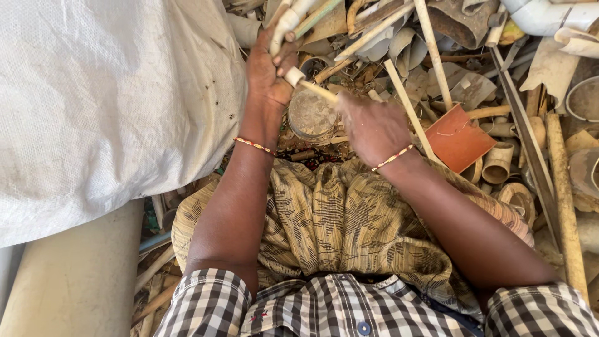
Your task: The person sorts through a pile of PVC pipe scraps by hand, picking up various lengths and fittings and placing them into a white sack.
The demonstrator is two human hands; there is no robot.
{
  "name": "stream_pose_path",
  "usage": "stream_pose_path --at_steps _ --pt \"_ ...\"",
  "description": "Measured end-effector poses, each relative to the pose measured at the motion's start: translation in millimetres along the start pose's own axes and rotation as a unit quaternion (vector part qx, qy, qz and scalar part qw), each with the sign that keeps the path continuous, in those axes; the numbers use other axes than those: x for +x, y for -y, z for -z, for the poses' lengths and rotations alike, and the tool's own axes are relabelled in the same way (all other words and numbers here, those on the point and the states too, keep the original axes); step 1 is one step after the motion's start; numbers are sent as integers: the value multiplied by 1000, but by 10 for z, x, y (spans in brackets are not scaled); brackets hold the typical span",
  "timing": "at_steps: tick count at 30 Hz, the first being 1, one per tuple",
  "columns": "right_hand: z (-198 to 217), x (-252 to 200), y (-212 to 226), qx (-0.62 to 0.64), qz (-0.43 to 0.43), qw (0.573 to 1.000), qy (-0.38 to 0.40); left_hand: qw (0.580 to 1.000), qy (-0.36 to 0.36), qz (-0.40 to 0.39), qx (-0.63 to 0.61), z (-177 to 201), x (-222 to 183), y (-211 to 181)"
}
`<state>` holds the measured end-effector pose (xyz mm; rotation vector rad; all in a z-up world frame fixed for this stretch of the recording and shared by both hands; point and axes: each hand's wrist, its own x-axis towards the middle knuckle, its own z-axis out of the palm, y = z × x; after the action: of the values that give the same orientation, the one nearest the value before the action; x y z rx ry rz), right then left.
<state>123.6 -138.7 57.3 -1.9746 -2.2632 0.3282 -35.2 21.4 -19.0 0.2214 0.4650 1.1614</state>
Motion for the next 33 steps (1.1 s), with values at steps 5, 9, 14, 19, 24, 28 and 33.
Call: stream_pose_path --at_steps 5,9,14,19,24,28,33 --pt "112 -13 53 20 -29 996 81 1000 -9 1 7 -7 -41 50" --pt "91 -4 49 0 -11 998 69 1000 -3 -2 12 -4 -83 81" --pt "-77 49 -13 79 -25 995 49 998 -55 -1 39 -68 -109 192" --pt "-170 31 -64 -85 3 994 61 995 -96 -3 39 -103 -115 310" --pt "-175 45 -29 -95 12 995 -32 979 -103 -38 172 35 -86 305" --pt "-131 -7 -45 -18 46 993 -104 948 -93 -73 295 122 52 359" --pt "-151 -48 -141 -71 71 987 -125 905 -172 -65 384 141 106 303"
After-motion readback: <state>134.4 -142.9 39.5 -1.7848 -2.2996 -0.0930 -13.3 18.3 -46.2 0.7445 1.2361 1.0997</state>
